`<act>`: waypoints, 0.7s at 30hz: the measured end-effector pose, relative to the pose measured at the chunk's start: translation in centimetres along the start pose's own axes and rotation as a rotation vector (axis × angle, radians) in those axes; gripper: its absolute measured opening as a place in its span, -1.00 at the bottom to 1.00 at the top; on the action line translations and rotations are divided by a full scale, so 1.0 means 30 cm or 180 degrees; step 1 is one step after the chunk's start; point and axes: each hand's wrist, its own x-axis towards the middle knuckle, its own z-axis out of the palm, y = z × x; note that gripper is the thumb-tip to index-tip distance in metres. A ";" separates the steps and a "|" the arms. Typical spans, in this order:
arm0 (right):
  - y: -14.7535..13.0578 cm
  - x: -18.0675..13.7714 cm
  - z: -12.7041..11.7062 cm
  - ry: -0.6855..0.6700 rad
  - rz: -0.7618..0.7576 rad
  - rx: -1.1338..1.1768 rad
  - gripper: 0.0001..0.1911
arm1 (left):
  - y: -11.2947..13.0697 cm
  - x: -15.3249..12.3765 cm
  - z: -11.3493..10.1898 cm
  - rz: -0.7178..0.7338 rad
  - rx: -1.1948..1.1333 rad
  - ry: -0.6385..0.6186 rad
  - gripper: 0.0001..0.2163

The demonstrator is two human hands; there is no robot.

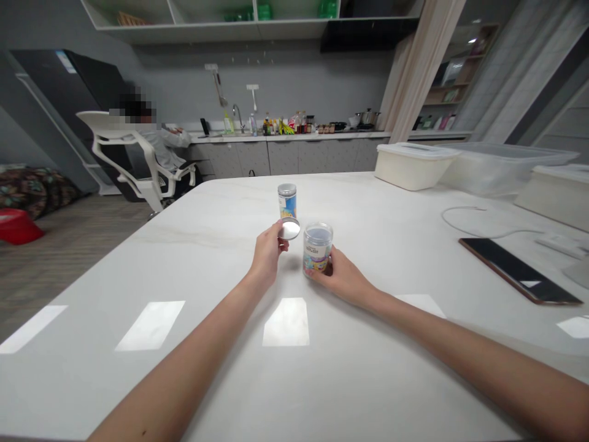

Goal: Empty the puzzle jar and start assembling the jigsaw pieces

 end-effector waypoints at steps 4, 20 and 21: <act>-0.006 0.000 -0.001 -0.0019 0.0002 -0.0047 -0.56 | 0.001 -0.001 -0.002 0.0003 0.0164 0.0019 -0.82; -0.005 -0.001 -0.001 -0.0041 -0.0020 -0.0133 -0.57 | 0.000 -0.011 0.003 -0.0156 0.0306 -0.0086 -0.89; -0.005 -0.001 -0.001 -0.0039 -0.0023 -0.0139 -0.57 | 0.002 -0.013 0.005 -0.0172 0.0280 -0.0058 -0.87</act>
